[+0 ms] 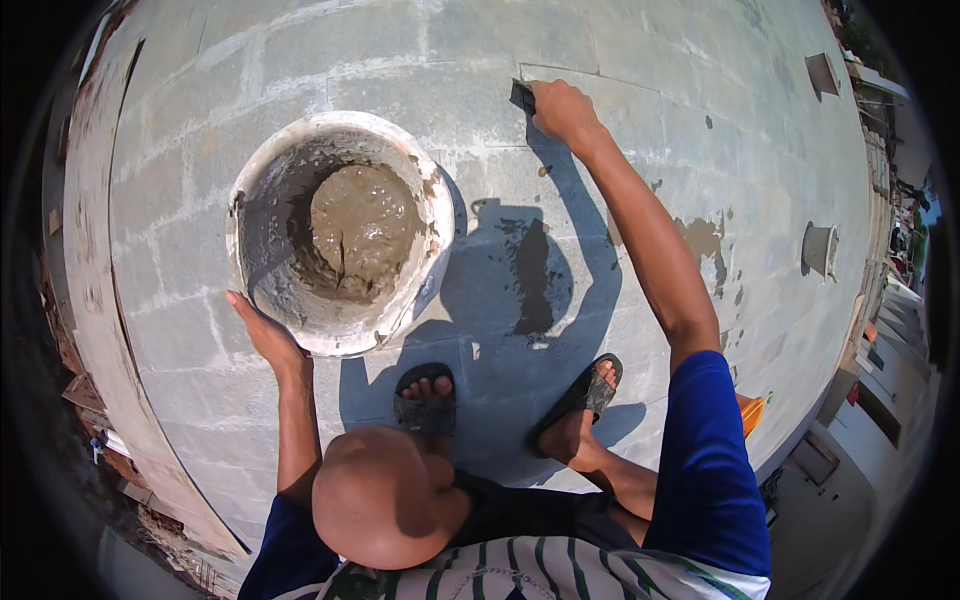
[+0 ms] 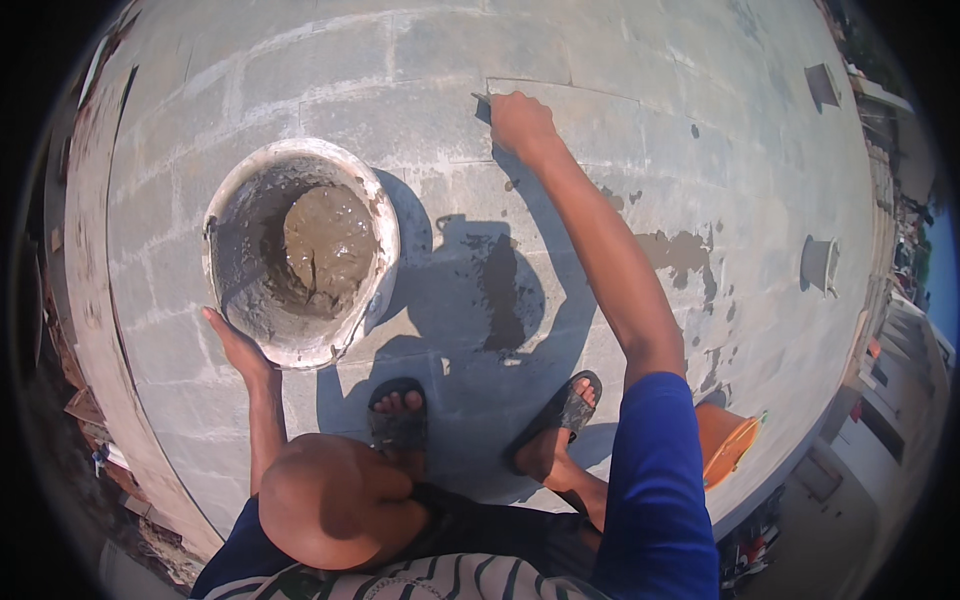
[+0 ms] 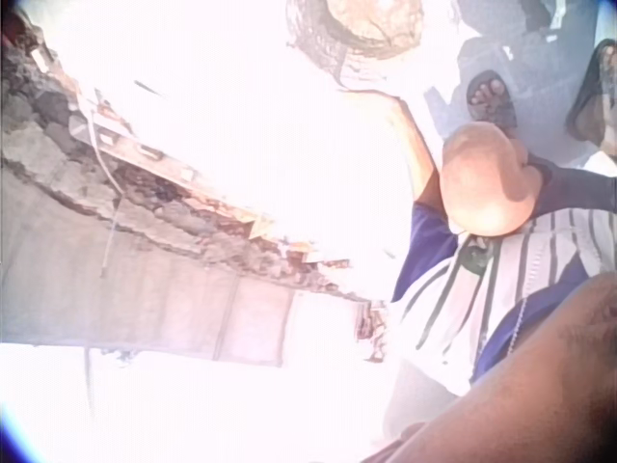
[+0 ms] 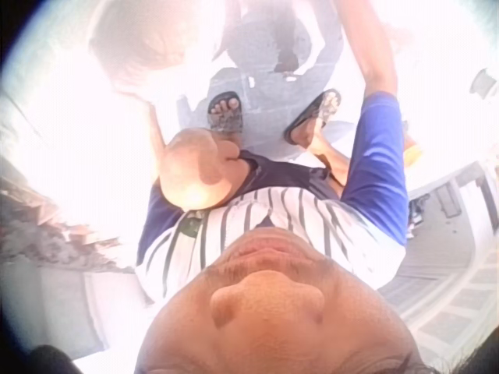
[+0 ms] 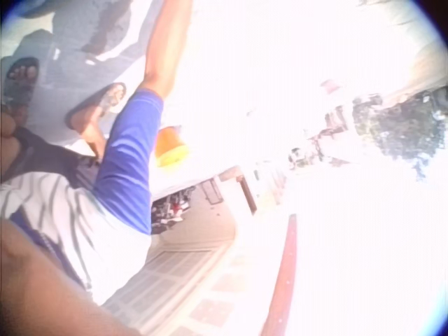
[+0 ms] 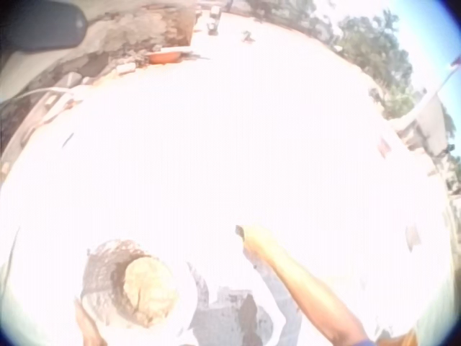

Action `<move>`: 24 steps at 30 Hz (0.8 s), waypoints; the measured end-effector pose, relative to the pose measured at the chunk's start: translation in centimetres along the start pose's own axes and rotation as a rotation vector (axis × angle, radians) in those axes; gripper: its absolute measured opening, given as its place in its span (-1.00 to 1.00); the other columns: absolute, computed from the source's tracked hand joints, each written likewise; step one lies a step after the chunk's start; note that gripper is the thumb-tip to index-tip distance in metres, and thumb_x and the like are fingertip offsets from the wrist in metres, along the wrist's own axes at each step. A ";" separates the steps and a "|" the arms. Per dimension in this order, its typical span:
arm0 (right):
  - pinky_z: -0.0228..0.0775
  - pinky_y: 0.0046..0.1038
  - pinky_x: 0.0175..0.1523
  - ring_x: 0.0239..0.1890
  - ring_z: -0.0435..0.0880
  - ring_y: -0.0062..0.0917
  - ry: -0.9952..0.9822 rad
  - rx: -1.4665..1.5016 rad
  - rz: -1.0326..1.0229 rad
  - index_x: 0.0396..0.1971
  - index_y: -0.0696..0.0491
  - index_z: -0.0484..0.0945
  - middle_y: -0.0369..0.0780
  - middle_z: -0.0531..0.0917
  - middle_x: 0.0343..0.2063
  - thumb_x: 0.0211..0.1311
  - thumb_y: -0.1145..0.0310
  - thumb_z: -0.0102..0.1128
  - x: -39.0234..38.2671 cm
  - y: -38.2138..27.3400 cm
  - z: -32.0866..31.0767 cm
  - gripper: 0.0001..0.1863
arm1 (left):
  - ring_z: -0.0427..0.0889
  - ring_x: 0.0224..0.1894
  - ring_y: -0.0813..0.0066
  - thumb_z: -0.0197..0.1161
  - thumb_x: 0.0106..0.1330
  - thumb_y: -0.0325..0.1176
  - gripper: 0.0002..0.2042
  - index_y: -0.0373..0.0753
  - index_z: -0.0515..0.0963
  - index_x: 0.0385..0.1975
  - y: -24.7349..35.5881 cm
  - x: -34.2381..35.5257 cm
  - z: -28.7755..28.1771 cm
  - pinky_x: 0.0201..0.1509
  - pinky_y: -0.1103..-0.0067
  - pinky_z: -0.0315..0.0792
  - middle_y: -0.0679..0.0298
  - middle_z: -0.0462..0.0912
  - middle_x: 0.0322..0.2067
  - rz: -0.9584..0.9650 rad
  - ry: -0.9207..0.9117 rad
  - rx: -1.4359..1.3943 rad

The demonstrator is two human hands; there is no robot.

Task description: The person carries a bucket of grout and a trowel to a tiled floor area, then repeatedly scoops grout from the bucket and spreads it into the gaps between floor tiles. The person works on multiple sections of the tiled surface, smoothing the grout with the trowel.

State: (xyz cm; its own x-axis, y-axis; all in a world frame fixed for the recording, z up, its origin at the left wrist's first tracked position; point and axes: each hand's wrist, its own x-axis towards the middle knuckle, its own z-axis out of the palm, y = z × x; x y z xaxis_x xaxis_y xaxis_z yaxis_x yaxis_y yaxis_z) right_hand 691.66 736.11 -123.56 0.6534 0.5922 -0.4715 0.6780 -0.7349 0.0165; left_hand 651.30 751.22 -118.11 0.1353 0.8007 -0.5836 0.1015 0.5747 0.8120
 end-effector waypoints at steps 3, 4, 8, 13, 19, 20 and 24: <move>0.49 -0.15 -0.14 -0.19 0.64 -0.16 0.047 0.006 -0.023 -0.22 0.07 0.56 -0.05 0.64 -0.29 0.06 0.43 0.07 -0.6 0.4 -1.0 -0.75 | 0.23 0.25 0.23 -0.28 0.38 0.21 -0.25 -0.43 0.10 0.26 0.0 -0.1 -0.1 0.33 0.44 0.07 0.06 0.20 0.25 0.024 -0.003 0.015; 0.49 -0.15 -0.15 -0.21 0.64 -0.16 0.075 0.014 -0.029 -0.21 0.06 0.55 -0.05 0.64 -0.31 0.06 0.44 0.06 -0.8 0.3 -1.5 -0.74 | 0.24 0.25 0.23 -0.28 0.38 0.21 -0.25 -0.43 0.11 0.26 0.0 0.0 -0.2 0.33 0.44 0.08 0.06 0.21 0.24 0.028 0.019 0.028; 0.50 -0.16 -0.22 -0.28 0.66 -0.16 0.036 -0.071 -0.101 -0.17 0.06 0.53 -0.06 0.64 -0.36 0.11 0.41 0.01 -1.0 1.2 -0.2 -0.74 | 0.25 0.24 0.23 -0.27 0.38 0.21 -0.25 -0.44 0.12 0.25 0.6 -0.6 0.4 0.32 0.44 0.08 0.05 0.23 0.23 0.018 0.018 0.032; 0.50 -0.14 -0.25 -0.32 0.66 -0.16 0.114 -0.043 -0.124 -0.12 0.05 0.51 -0.04 0.64 -0.39 0.17 0.43 -0.09 -3.2 1.1 2.4 -0.71 | 0.25 0.24 0.24 -0.27 0.38 0.21 -0.24 -0.45 0.10 0.26 0.2 -0.3 0.2 0.32 0.45 0.08 0.04 0.22 0.24 0.023 0.051 0.055; 0.51 -0.16 -0.22 -0.30 0.66 -0.14 0.194 0.015 -0.120 -0.04 0.02 0.50 -0.03 0.65 -0.34 0.14 0.45 -0.07 -4.6 2.0 3.8 -0.64 | 0.21 0.27 0.25 -0.28 0.38 0.21 -0.24 -0.45 0.07 0.27 0.4 -0.3 0.3 0.34 0.45 0.05 0.04 0.16 0.27 0.019 0.046 0.058; 0.51 -0.17 -0.20 -0.29 0.65 -0.14 0.121 0.000 -0.109 -0.01 -0.02 0.49 -0.04 0.65 -0.33 0.12 0.46 -0.04 -4.6 1.6 3.1 -0.61 | 0.19 0.28 0.24 -0.27 0.38 0.21 -0.23 -0.44 0.06 0.28 0.4 -0.3 0.2 0.34 0.45 0.04 0.03 0.15 0.27 0.029 0.047 0.067; 0.50 -0.20 -0.14 -0.23 0.64 -0.14 0.036 0.023 -0.039 0.06 -0.14 0.48 -0.05 0.65 -0.31 0.01 0.48 0.08 -3.2 2.3 0.3 -0.49 | 0.18 0.29 0.22 -0.27 0.37 0.23 -0.23 -0.40 0.04 0.30 0.0 0.2 -0.4 0.36 0.43 0.02 0.05 0.14 0.28 -0.003 0.011 0.047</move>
State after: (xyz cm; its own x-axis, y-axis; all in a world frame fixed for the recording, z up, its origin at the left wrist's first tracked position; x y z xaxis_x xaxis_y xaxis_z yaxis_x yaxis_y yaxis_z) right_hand 690.99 732.40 -122.30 0.6390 0.6315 -0.4392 0.6951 -0.7186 -0.0217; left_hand 650.98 751.44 -118.20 0.1242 0.8012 -0.5854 0.1476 0.5685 0.8093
